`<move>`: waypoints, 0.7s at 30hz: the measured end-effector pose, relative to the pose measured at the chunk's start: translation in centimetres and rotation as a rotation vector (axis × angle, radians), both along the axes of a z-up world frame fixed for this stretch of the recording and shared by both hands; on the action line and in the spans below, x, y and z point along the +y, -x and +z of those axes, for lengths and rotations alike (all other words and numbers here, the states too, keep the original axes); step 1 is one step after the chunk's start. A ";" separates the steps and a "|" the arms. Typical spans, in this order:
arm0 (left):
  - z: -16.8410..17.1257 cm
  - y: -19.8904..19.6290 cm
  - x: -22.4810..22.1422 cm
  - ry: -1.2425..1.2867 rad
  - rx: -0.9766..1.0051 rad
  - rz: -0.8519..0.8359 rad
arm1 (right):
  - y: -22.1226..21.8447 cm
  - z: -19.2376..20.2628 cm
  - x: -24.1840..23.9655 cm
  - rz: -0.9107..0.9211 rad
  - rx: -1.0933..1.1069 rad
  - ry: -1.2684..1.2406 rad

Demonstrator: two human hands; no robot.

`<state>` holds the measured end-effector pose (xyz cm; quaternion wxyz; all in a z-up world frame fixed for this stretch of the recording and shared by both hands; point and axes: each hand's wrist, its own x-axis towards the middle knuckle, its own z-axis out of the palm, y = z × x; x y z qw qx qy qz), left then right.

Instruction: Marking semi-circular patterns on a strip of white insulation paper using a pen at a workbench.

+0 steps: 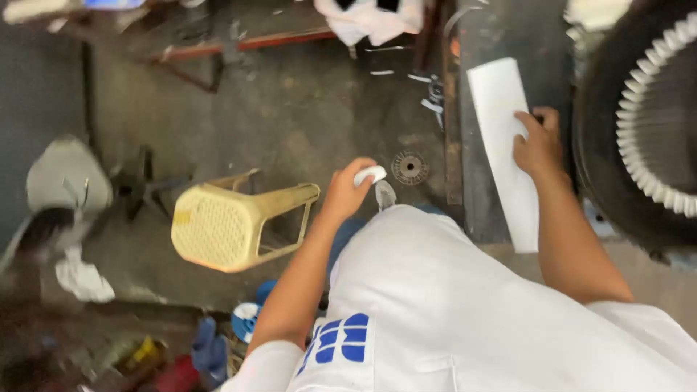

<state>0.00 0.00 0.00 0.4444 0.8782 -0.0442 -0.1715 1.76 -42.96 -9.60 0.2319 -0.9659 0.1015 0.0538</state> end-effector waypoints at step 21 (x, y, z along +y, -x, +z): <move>-11.7 -25.9 -29.9 -0.040 -0.712 -1.312 | 2.5 0.7 11.9 -0.822 -0.237 0.271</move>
